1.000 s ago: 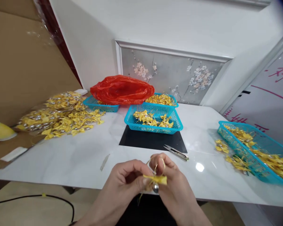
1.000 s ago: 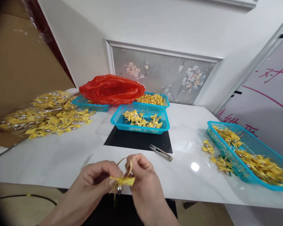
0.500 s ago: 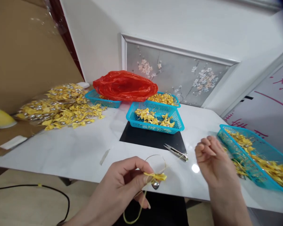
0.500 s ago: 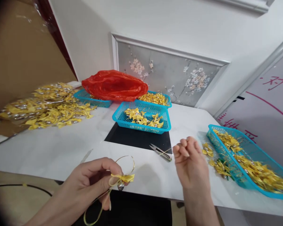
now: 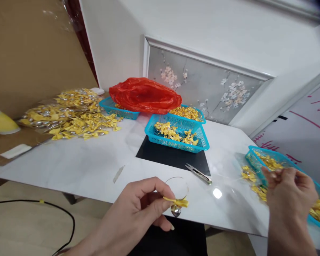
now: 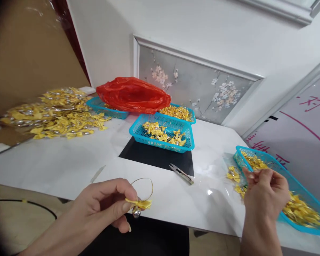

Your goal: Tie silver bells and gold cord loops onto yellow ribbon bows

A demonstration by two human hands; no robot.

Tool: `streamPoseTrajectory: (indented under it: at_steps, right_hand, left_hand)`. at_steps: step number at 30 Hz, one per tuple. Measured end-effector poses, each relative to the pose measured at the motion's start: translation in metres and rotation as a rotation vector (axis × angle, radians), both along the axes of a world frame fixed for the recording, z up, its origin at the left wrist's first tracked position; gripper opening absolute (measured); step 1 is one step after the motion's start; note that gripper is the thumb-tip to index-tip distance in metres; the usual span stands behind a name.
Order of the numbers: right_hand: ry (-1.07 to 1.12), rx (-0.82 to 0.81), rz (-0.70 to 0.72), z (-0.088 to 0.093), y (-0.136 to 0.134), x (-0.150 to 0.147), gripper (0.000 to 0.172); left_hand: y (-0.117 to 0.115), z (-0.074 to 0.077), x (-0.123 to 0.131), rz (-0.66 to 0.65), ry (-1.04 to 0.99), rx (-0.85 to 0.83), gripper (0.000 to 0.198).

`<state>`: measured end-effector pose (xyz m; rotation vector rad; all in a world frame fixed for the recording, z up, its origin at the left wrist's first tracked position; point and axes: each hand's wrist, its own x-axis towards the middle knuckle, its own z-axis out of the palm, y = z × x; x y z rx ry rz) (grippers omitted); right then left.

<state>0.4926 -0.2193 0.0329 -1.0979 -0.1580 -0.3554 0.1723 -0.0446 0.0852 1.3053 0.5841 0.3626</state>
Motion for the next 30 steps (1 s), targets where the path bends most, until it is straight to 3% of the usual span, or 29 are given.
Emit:
streamPoseTrajectory:
  at_steps: [9,14,16,19,20,21,22,24,30]
  right_hand:
    - [0.032,-0.098,-0.076,-0.004,-0.022,0.01,0.036]
    - [0.021,-0.07,-0.092,-0.001,-0.012,0.003,0.023]
    - [0.031,-0.097,0.035,0.0,-0.004,-0.02,0.026]
    - [0.068,-0.269,0.341,0.002,0.012,-0.08,0.03]
    - [0.082,-0.367,0.474,0.004,0.019,-0.104,0.029]
    - [0.067,-0.53,0.735,0.006,0.026,-0.127,0.026]
    - [0.035,-0.579,0.927,0.008,0.033,-0.147,0.028]
    - [0.057,-0.539,1.138,0.014,0.046,-0.177,0.034]
    - [0.09,-0.545,1.074,0.026,0.062,-0.2,0.041]
  left_hand:
    - [-0.004,0.001,-0.001,0.027,0.009,0.009,0.007]
    - [-0.006,-0.008,-0.001,0.015,-0.06,0.045,0.004]
    - [-0.005,-0.01,0.0,-0.005,-0.102,0.094,0.007]
    - [-0.005,-0.007,0.002,-0.03,-0.117,0.231,0.014]
    - [-0.005,-0.005,0.003,-0.031,-0.109,0.281,0.016]
    - [-0.005,-0.003,0.004,-0.026,-0.094,0.326,0.016]
    - [-0.004,-0.001,0.004,-0.023,-0.074,0.366,0.017]
    - [-0.004,0.002,0.004,-0.033,-0.046,0.427,0.017]
    - [-0.005,0.0,0.003,-0.02,-0.033,0.404,0.009]
